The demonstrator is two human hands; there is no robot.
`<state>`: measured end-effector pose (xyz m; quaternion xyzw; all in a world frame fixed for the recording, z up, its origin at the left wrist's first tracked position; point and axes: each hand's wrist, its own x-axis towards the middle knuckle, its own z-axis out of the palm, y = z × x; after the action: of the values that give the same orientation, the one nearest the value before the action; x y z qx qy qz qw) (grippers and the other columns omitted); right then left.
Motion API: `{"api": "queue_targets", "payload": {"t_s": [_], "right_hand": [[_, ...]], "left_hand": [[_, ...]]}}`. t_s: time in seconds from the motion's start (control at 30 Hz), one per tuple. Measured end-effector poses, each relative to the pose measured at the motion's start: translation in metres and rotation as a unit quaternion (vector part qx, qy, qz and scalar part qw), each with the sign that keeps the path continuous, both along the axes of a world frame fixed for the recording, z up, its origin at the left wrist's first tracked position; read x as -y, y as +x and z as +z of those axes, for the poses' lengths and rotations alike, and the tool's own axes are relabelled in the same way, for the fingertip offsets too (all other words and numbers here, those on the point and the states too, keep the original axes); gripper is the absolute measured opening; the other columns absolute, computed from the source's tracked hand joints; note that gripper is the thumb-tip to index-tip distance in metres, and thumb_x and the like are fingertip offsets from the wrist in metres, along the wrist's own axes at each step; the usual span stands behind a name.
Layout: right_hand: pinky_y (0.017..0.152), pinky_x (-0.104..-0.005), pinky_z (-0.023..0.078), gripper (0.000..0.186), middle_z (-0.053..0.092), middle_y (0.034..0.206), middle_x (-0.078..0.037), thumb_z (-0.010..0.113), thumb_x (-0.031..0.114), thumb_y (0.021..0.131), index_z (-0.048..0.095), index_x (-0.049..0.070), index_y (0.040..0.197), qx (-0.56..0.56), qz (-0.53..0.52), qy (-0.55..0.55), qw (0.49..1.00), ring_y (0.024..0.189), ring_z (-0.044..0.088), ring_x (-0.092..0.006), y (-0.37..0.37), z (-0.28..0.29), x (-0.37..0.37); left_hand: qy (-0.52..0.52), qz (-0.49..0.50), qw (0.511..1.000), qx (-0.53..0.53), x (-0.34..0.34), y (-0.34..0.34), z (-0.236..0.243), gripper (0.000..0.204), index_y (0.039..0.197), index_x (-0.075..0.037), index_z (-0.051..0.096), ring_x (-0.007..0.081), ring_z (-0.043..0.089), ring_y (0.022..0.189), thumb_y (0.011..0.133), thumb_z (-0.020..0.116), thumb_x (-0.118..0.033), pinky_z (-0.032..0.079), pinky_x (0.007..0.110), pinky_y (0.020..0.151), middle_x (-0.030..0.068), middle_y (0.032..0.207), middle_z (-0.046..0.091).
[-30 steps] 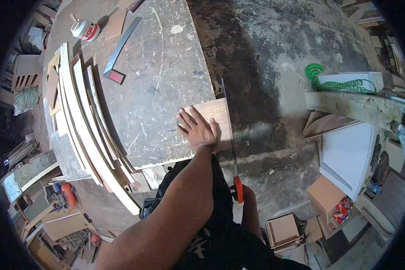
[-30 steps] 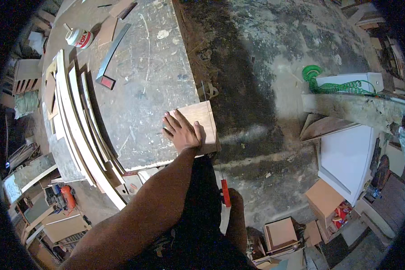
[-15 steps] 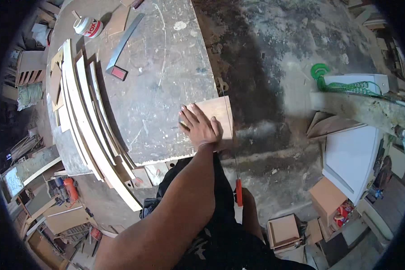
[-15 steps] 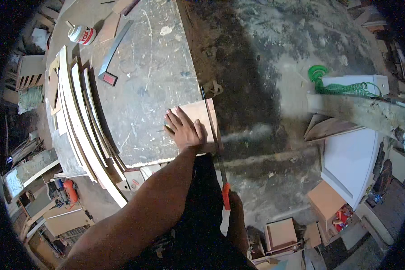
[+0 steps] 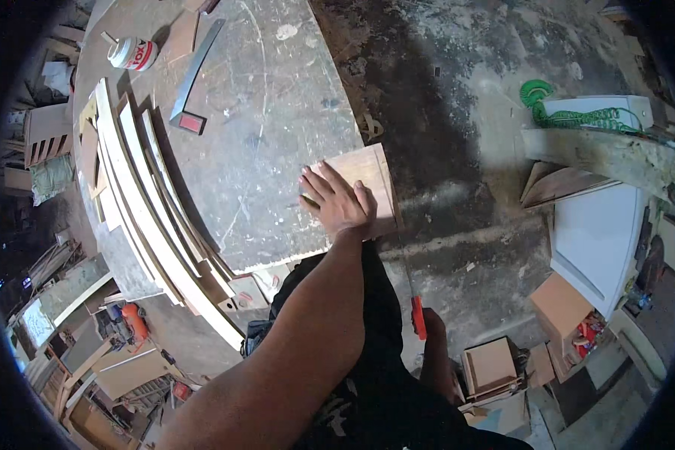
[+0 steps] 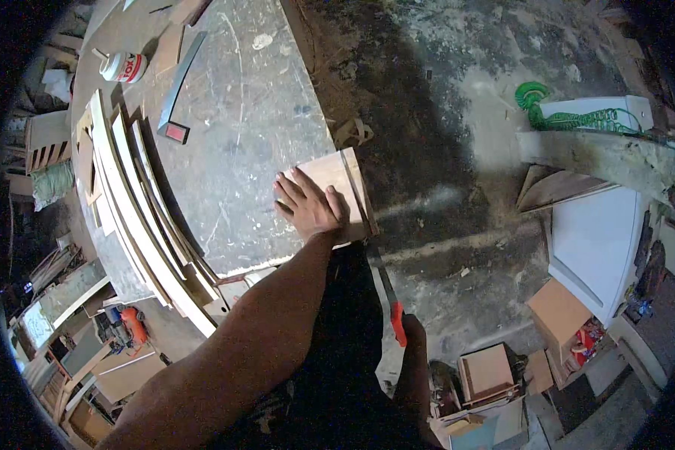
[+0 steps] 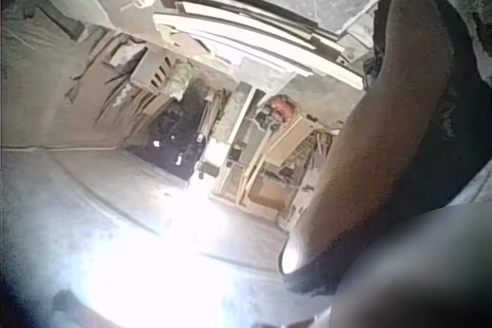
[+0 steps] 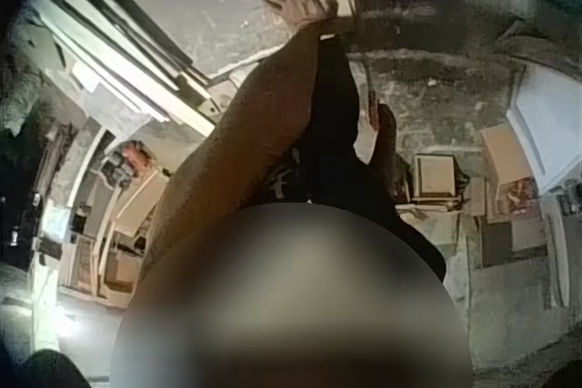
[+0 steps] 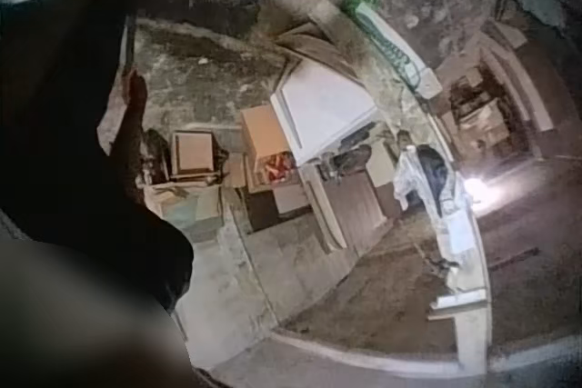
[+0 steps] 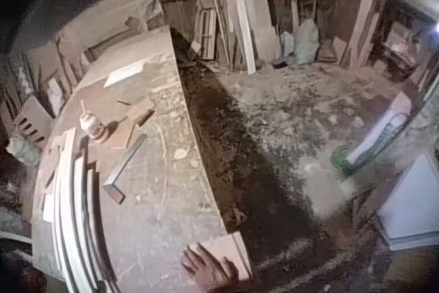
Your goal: Saw a small piece of wood from a larger plank and sand the edges of the cut piece.
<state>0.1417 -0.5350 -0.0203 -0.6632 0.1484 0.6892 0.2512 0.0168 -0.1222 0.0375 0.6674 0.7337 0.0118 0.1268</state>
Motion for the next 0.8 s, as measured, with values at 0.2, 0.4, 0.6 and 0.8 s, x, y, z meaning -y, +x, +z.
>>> {"api": "queue_targets", "payload": {"t_s": [0.2, 0.4, 0.6, 0.8], "right_hand": [[0.051, -0.0333, 0.049, 0.041, 0.064, 0.078, -0.007, 0.056, 0.043, 0.089, 0.060, 0.004, 0.099, -0.201, -0.193, 0.115, 0.954, 0.058, 0.060, -0.0203, -0.008, -0.026, 0.046], [0.047, -0.0343, 0.047, 0.044, 0.065, 0.081, -0.010, 0.059, 0.046, 0.085, 0.064, 0.003, 0.096, -0.039, -0.121, 0.098, 0.987, 0.057, 0.060, -0.0214, 0.002, -0.038, 0.008], [0.047, -0.0330, 0.046, 0.039, 0.062, 0.072, -0.005, 0.061, 0.042, 0.086, 0.062, 0.005, 0.098, -0.194, -0.157, 0.102, 0.963, 0.052, 0.057, -0.0198, -0.003, -0.010, -0.002], [0.046, -0.0338, 0.046, 0.030, 0.060, 0.067, -0.006, 0.055, 0.037, 0.091, 0.061, 0.008, 0.094, -0.267, -0.193, 0.501, 0.801, 0.051, 0.058, -0.0217, 0.031, -0.087, 0.019]], "left_hand": [[-0.009, -0.001, 1.000, 0.006, -0.002, 0.008, 0.011, 0.084, 0.151, 0.004, 0.011, 0.0469, 0.002, 0.145, 0.087, 0.043, -0.043, 0.004, 0.063, 0.112, 0.0322, 0.155, 0.005], [-0.008, -0.021, 0.999, 0.026, 0.004, 0.020, 0.005, 0.084, 0.151, 0.003, 0.010, 0.0459, 0.001, 0.146, 0.088, 0.042, -0.042, 0.003, 0.064, 0.113, 0.0315, 0.155, 0.005], [-0.010, -0.002, 1.000, 0.000, -0.002, 0.001, 0.007, 0.083, 0.151, 0.002, 0.009, 0.0446, 0.000, 0.146, 0.090, 0.043, -0.042, 0.003, 0.064, 0.113, 0.0309, 0.156, 0.004], [-0.017, -0.038, 0.998, 0.055, 0.007, 0.045, 0.010, 0.081, 0.151, 0.003, 0.008, 0.0460, -0.001, 0.146, 0.091, 0.038, -0.043, 0.002, 0.064, 0.112, 0.0311, 0.156, 0.003]]}}
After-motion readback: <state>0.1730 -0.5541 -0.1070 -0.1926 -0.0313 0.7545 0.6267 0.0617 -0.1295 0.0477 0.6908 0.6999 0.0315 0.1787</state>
